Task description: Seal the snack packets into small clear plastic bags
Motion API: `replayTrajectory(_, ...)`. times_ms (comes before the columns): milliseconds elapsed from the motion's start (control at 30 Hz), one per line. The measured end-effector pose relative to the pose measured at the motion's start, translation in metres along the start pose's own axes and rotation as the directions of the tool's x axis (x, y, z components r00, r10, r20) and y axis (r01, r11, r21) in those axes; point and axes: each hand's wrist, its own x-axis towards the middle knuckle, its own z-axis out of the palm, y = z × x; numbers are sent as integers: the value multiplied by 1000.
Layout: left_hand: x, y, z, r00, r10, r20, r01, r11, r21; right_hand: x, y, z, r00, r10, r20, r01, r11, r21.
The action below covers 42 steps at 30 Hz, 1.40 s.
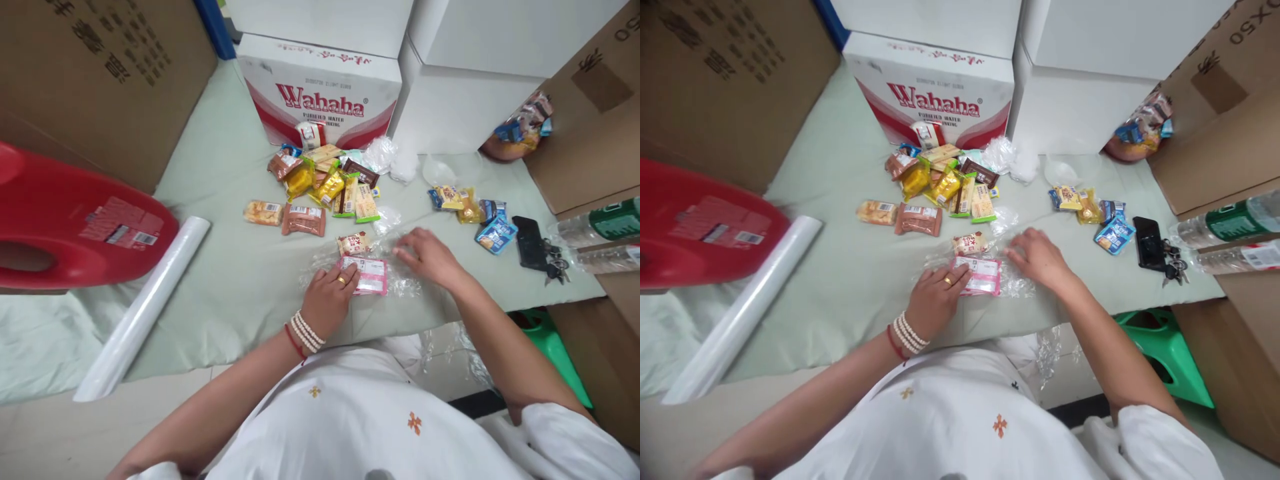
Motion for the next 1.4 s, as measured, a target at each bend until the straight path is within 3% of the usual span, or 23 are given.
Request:
replayTrajectory(67,-1,-2,5,998,22,-52,-20,999,33,14,-13,-6,989,-80,-126,72,995,-71)
replayTrajectory(100,-3,-3,7,996,37,-83,-34,998,48,23,-21,-5,985,-120,-124,109,990,-92)
replayTrajectory(267,-8,-3,10,979,83,-186,-66,993,98,70,-53,20,976,-204,77,213,969,-124)
replayTrajectory(367,-7,-2,11,979,74,-189,-57,994,96,89,-59,22,949,-304,82,302,953,32)
replayTrajectory(467,-8,-2,12,977,68,-203,-52,995,83,92,-63,10,917,-398,20,387,902,192)
replayTrajectory(567,-8,-2,13,974,69,-215,-56,996,66,87,-65,-2,943,-331,24,322,930,175)
replayTrajectory(700,-9,-3,14,968,78,-239,-65,996,60,81,-62,-5,960,-173,218,173,985,20)
replayTrajectory(767,-9,-4,15,965,80,-251,-69,996,53,75,-61,-5,951,-184,247,194,981,-16)
replayTrajectory(867,-10,-4,16,966,76,-248,-69,997,36,54,-66,1,938,-305,165,312,950,-19)
replayTrajectory(1033,-11,-9,20,972,55,-227,-69,996,-54,-5,-74,40,919,-362,156,380,920,-100)
replayTrajectory(1200,-30,-33,18,955,67,-289,-176,913,-367,-36,-67,80,918,-390,69,396,901,-180)
replayTrajectory(1233,-35,-39,16,952,18,-305,-163,875,-456,-38,-67,84,916,-397,59,400,894,-200)
replayTrajectory(1300,-40,-50,9,919,-217,-330,-30,795,-606,-40,-70,87,910,-412,53,412,880,-237)
replayTrajectory(1400,-27,-57,-1,728,-612,-308,303,691,-656,-40,-78,85,902,-428,52,425,859,-285)
